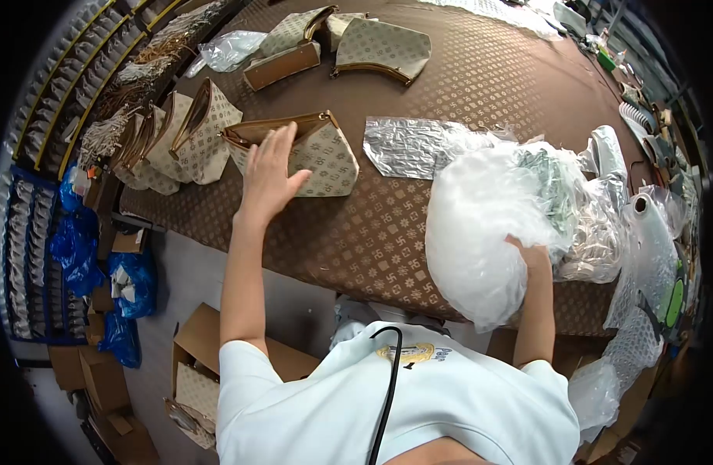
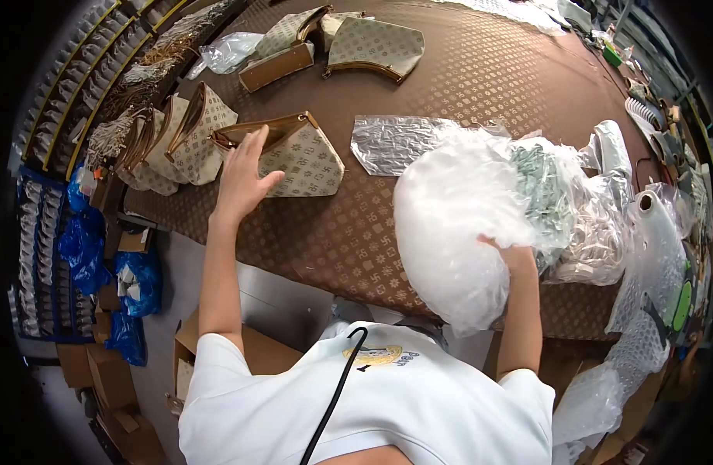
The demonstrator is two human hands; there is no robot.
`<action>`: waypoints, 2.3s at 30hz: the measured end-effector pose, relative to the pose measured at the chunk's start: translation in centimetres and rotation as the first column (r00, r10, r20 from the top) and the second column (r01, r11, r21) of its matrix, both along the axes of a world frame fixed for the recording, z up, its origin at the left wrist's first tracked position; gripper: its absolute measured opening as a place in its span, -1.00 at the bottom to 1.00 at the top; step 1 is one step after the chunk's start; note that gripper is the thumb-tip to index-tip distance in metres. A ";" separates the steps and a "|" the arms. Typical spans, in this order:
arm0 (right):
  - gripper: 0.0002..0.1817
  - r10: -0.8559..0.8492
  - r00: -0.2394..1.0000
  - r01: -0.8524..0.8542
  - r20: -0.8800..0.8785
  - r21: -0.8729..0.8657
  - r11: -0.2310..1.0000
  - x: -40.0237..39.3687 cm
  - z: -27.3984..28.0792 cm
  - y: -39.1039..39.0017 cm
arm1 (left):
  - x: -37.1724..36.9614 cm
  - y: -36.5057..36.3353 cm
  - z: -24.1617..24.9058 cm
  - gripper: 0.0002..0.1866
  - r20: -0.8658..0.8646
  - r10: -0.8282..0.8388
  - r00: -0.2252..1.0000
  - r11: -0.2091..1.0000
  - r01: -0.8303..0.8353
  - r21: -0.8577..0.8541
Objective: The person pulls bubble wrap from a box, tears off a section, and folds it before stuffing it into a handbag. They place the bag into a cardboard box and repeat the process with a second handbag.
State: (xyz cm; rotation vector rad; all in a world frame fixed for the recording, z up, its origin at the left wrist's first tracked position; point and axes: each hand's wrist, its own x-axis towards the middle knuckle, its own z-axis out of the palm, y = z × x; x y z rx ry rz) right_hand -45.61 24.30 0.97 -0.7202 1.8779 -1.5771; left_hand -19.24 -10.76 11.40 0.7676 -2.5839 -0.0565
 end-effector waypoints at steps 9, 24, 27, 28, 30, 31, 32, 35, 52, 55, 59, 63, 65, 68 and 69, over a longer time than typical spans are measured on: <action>0.27 0.871 0.368 -0.553 -0.327 0.676 0.487 14.8 8.7 -23.6 | 5.3 -9.6 -7.9 -0.87 0.346 -0.423 0.837 0.884 0.466 -0.048; -0.02 0.961 0.197 -0.398 -0.192 0.880 0.258 18.7 0.0 -19.5 | 1.8 -12.5 -3.3 -0.87 0.426 -0.151 0.892 0.982 0.085 0.171; 0.06 0.917 0.329 -0.325 -0.223 0.885 0.332 15.4 2.1 -16.5 | 1.9 -10.5 -4.1 -0.80 0.487 -0.167 0.857 0.958 0.025 0.286; 0.06 0.902 0.380 -0.393 -0.206 0.847 0.358 15.3 3.9 -15.7 | 1.9 -9.3 -4.3 -0.80 0.469 -0.194 0.862 0.949 0.044 0.311; 0.06 0.891 0.453 -0.597 -0.025 0.734 0.324 14.4 10.1 -14.8 | 1.4 -7.0 -4.3 -0.77 0.476 -0.230 0.849 0.936 0.058 0.347; 0.01 0.880 0.473 -0.732 -0.026 0.544 0.410 13.1 11.3 -14.1 | 1.3 -6.4 -4.4 -0.77 0.476 -0.239 0.846 0.936 0.070 0.345; -0.05 0.870 0.493 -0.820 -0.026 0.321 0.475 11.6 12.1 -13.2 | 1.2 -5.9 -4.5 -0.76 0.487 -0.268 0.831 0.920 0.071 0.385; -0.29 0.582 0.741 -0.567 0.336 -0.151 0.810 10.1 16.3 -12.0 | 1.4 -5.8 -5.9 -0.72 0.331 -0.411 0.849 0.801 0.164 0.576; -0.72 0.539 0.764 -0.641 0.355 0.512 0.572 9.0 0.1 -28.8 | -0.3 -5.7 -10.8 -0.60 -0.307 -0.296 0.904 0.066 0.340 0.938; -0.71 0.460 0.809 -0.588 0.366 0.500 0.636 10.5 1.2 -31.6 | -0.6 -6.1 -9.0 -0.59 -0.048 -0.288 0.956 0.396 0.164 0.904; -0.69 0.352 0.848 -0.519 0.396 0.492 0.699 10.9 2.5 -33.8 | 1.7 -8.2 -6.3 -0.40 -0.227 -0.066 0.972 0.249 0.236 0.939; -0.68 0.266 0.861 -0.473 0.434 0.491 0.732 11.2 3.3 -34.9 | 3.5 -3.1 -3.2 0.06 -0.082 -0.094 0.992 0.826 0.124 0.550; -0.67 0.234 0.867 -0.454 0.441 0.503 0.736 11.5 3.8 -34.3 | 2.5 -3.1 -3.7 0.09 0.057 -0.040 0.998 0.803 -0.002 0.596; -0.37 0.167 0.891 -0.361 0.421 0.436 0.824 12.0 5.5 -31.4 | 3.1 -6.7 -5.1 -0.09 -0.065 -0.012 0.998 0.811 0.048 0.583; -0.18 0.298 0.901 -0.402 0.314 0.351 0.846 13.3 8.8 -28.6 | 3.3 -7.6 -5.0 -0.09 -0.077 0.023 0.997 0.803 0.028 0.595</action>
